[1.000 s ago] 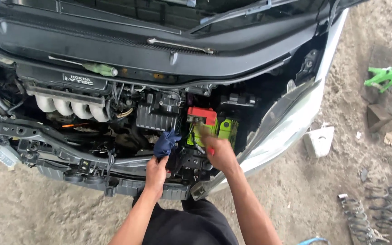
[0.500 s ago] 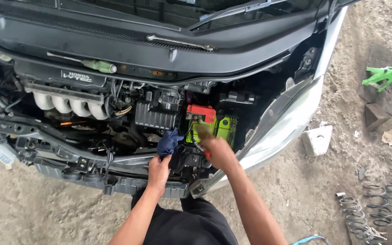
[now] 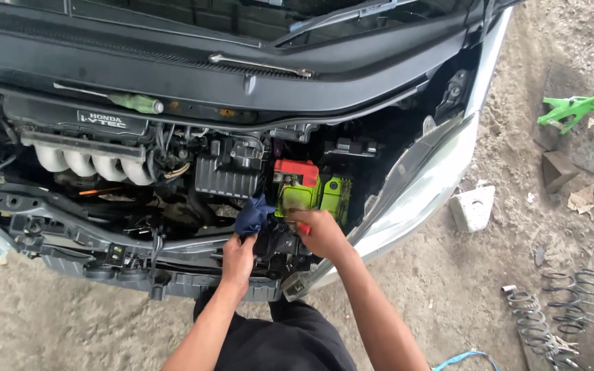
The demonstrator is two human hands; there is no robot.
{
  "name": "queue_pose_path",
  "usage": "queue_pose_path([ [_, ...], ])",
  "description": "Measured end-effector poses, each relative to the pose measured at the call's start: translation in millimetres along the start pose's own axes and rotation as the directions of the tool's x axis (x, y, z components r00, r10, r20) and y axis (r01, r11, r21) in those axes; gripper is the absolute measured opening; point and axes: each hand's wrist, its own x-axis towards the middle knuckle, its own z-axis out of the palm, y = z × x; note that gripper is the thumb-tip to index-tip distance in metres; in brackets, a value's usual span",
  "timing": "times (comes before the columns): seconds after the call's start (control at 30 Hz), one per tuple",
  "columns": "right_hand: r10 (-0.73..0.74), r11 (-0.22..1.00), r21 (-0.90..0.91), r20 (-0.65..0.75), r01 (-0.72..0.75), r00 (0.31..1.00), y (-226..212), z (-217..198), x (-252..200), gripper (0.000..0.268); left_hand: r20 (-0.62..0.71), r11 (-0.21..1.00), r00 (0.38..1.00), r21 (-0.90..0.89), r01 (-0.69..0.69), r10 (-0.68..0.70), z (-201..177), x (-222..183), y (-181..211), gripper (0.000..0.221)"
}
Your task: The person cleans the engine bay of a car with the hood open. They use a brush to scrub various components and a blue cloth to wipe away dust and debris from the engine cover, battery area, and surrounding parts.
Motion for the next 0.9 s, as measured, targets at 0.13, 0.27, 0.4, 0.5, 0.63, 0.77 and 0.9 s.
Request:
queue_pose_path([
  [0.13, 0.061, 0.982, 0.183, -0.088, -0.044, 0.994, 14, 20, 0, 0.024, -0.004, 0.998, 1.0, 0.059, 0.01, -0.01, 1, -5, 2, 0.062],
  [0.27, 0.097, 0.932, 0.356, -0.071, -0.065, 0.993, -32, -19, -7, 0.021, -0.001, 0.994, 1.0, 0.11, 0.02, -0.02, -4, 26, -31, 0.068],
  [0.4, 0.027, 0.993, 0.116, -0.096, -0.016, 0.995, 6, -6, -16, 0.024, -0.072, 0.99, 0.992, 0.104, -0.094, 0.102, 7, 39, -18, 0.055],
  [0.5, 0.087, 0.887, 0.459, -0.075, -0.043, 0.993, -21, -40, -37, 0.018, -0.001, 0.949, 0.963, 0.166, -0.267, 0.271, 22, 38, 12, 0.044],
  [0.63, 0.161, 0.941, 0.337, -0.338, -0.04, 0.927, -19, -38, -43, 0.02, 0.008, 0.836, 0.871, 0.278, -0.474, 0.491, 45, 86, 12, 0.036],
  [0.77, 0.143, 0.914, 0.403, -0.198, -0.052, 0.97, -19, -13, -38, 0.027, -0.073, 0.877, 0.908, 0.304, -0.373, 0.412, 51, 80, 32, 0.032],
  [0.9, 0.272, 0.908, 0.416, -0.507, -0.044, 0.818, -1, 1, -11, 0.019, -0.087, 0.89, 0.912, 0.274, -0.364, 0.4, 40, 71, 42, 0.033],
])
